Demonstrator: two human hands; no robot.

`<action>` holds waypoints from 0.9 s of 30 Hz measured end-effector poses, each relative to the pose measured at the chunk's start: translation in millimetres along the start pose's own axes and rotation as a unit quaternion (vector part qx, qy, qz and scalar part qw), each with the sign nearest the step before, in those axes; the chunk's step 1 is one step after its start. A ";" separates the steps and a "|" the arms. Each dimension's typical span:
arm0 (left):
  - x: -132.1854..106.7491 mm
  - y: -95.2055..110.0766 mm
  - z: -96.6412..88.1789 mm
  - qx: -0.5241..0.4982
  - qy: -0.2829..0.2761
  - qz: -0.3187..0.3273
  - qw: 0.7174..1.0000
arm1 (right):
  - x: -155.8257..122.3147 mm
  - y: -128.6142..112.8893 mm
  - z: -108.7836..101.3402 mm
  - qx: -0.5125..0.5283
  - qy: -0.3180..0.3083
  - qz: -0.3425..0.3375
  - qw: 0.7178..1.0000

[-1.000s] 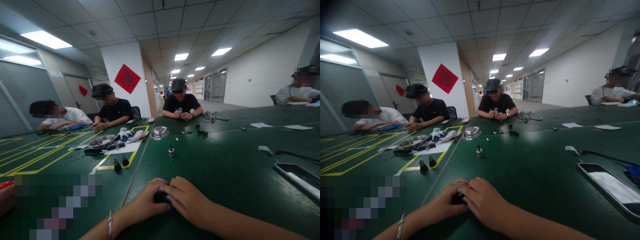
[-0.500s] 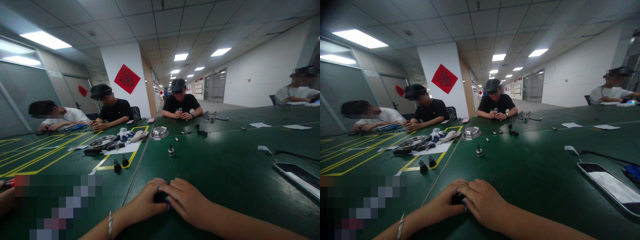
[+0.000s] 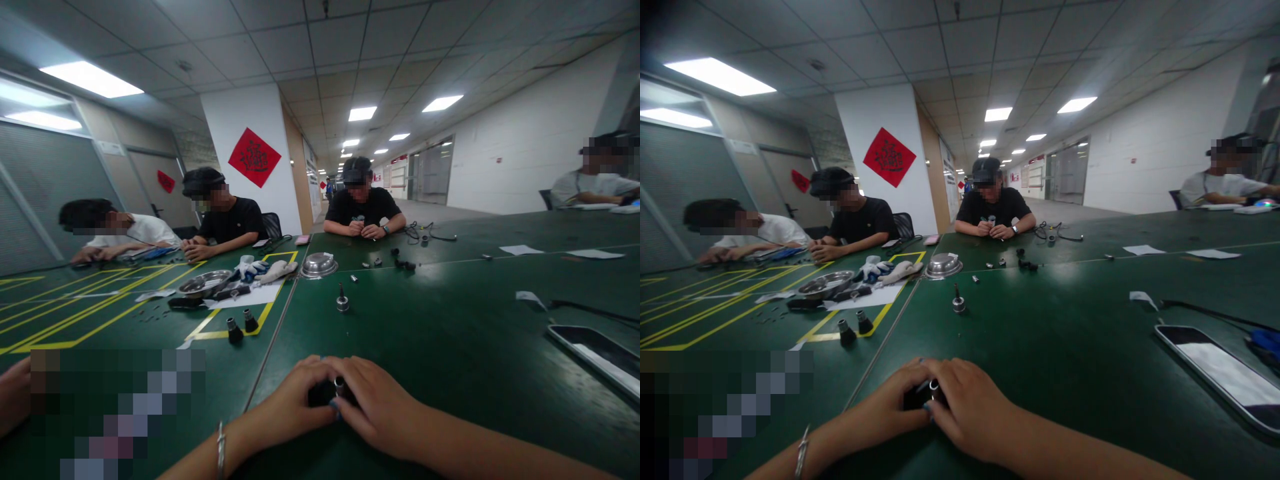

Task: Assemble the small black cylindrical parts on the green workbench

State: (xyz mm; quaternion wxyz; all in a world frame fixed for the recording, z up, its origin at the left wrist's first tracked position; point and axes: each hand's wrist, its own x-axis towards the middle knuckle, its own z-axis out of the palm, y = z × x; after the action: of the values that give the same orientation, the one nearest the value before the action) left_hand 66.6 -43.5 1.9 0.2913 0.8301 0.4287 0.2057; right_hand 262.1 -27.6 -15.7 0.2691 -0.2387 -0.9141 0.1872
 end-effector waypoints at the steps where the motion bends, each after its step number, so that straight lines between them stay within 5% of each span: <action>1: -0.3 1.8 -0.9 0.000 0.000 0.001 1.000 | -0.8 0.9 0.7 0.001 0.007 0.012 1.000; 8: -1.2 5.4 -2.2 -0.022 0.014 0.024 0.999 | -4.8 4.3 1.4 -0.006 0.044 0.051 0.998; 14: 2.2 -8.6 -9.0 0.123 0.107 0.028 0.986 | -4.7 1.4 -0.6 -0.002 0.028 0.055 0.998; 21: -0.8 -50.7 -34.2 0.333 0.276 -0.107 0.895 | -5.9 1.1 -1.3 0.026 0.009 0.059 0.998; 27: -7.0 -67.9 -48.1 0.415 0.334 -0.192 0.825 | -6.4 1.9 -0.6 0.029 0.000 0.058 0.998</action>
State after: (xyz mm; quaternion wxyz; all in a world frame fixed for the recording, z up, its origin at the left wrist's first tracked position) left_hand -5.9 -3.1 -7.8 -0.2074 0.6546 0.6950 0.2131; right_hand 267.8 -29.3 -18.7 0.2641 -0.2837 -0.8929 0.2290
